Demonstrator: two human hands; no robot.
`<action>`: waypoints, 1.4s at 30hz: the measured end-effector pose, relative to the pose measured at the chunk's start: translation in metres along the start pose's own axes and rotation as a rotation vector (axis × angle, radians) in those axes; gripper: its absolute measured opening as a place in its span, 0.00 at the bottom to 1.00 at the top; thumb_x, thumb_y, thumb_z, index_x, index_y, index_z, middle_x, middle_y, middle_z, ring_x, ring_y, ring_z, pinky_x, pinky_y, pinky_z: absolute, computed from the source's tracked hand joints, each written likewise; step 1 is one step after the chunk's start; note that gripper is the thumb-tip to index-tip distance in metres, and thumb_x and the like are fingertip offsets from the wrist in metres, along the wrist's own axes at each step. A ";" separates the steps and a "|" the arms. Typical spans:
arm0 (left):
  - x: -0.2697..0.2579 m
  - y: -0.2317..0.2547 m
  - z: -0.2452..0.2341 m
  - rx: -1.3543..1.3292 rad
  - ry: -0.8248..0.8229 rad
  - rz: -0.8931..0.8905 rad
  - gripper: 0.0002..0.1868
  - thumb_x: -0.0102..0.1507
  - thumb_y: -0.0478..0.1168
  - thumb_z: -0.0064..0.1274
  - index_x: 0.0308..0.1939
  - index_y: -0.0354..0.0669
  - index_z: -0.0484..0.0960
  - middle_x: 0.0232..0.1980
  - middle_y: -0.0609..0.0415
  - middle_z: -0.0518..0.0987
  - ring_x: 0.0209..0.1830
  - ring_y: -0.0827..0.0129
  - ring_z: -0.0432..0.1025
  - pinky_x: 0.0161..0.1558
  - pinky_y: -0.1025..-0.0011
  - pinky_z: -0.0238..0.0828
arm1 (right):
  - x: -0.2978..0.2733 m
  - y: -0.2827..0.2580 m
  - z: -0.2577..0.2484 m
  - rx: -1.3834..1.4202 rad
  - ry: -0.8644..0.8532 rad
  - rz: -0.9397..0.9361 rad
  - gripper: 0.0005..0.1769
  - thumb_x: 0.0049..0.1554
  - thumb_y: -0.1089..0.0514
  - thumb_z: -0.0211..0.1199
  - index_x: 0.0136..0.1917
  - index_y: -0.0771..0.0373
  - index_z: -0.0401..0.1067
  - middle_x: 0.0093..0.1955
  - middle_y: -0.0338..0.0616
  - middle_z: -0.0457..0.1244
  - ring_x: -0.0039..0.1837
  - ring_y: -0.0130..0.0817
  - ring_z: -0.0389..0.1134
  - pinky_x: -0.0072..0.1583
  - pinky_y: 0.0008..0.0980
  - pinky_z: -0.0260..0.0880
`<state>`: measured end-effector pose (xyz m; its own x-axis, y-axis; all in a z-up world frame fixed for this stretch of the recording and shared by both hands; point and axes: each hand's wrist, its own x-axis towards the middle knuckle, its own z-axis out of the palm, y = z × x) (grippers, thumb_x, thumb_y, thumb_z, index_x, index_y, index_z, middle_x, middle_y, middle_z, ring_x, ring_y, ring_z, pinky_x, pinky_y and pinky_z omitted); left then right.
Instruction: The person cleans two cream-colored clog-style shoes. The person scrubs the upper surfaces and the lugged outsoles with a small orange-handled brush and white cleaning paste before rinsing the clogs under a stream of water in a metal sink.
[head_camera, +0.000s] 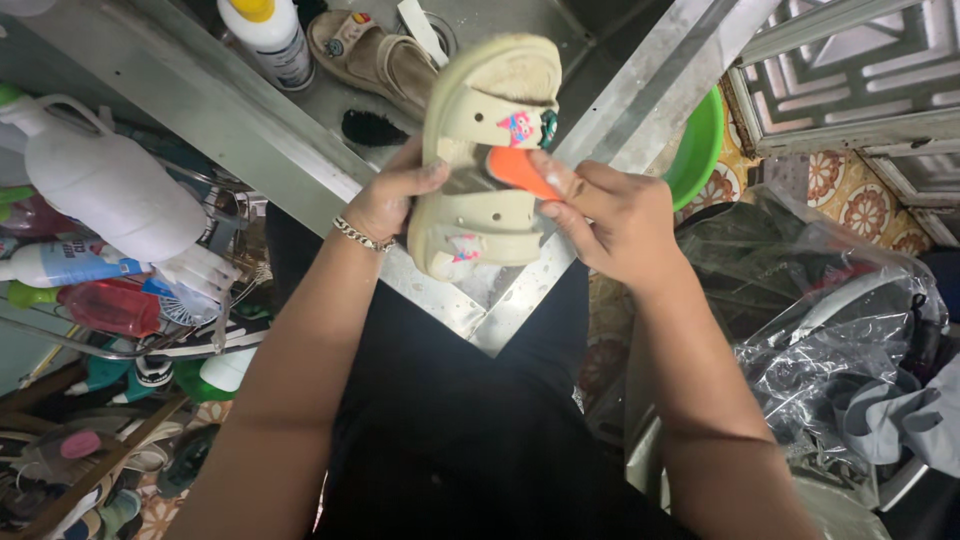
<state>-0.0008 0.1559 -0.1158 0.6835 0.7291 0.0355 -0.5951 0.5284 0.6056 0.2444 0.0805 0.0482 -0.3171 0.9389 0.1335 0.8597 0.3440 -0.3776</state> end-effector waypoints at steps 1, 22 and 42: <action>0.001 0.000 -0.001 0.064 -0.004 -0.030 0.37 0.66 0.45 0.59 0.75 0.33 0.64 0.69 0.47 0.73 0.69 0.64 0.69 0.72 0.64 0.65 | 0.006 -0.003 -0.002 0.023 0.013 -0.068 0.28 0.56 0.59 0.73 0.70 0.54 0.74 0.40 0.45 0.65 0.37 0.43 0.65 0.42 0.38 0.67; 0.020 -0.019 -0.012 -0.002 0.160 0.061 0.32 0.72 0.49 0.48 0.75 0.35 0.61 0.72 0.46 0.71 0.72 0.62 0.67 0.73 0.63 0.64 | 0.025 -0.020 0.013 0.097 0.067 0.031 0.25 0.62 0.61 0.66 0.73 0.60 0.71 0.36 0.50 0.63 0.36 0.45 0.66 0.42 0.40 0.67; -0.070 0.054 0.154 1.120 0.009 0.170 0.20 0.66 0.45 0.53 0.60 0.42 0.74 0.57 0.49 0.80 0.62 0.51 0.73 0.68 0.57 0.65 | -0.061 -0.054 0.041 0.127 -0.061 0.187 0.10 0.62 0.53 0.67 0.58 0.47 0.76 0.38 0.42 0.65 0.37 0.43 0.69 0.39 0.40 0.66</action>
<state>-0.0160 0.0663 0.0369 0.6243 0.7596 0.1826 0.0366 -0.2619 0.9644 0.2009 0.0041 0.0228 -0.1838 0.9830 -0.0038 0.8497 0.1570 -0.5034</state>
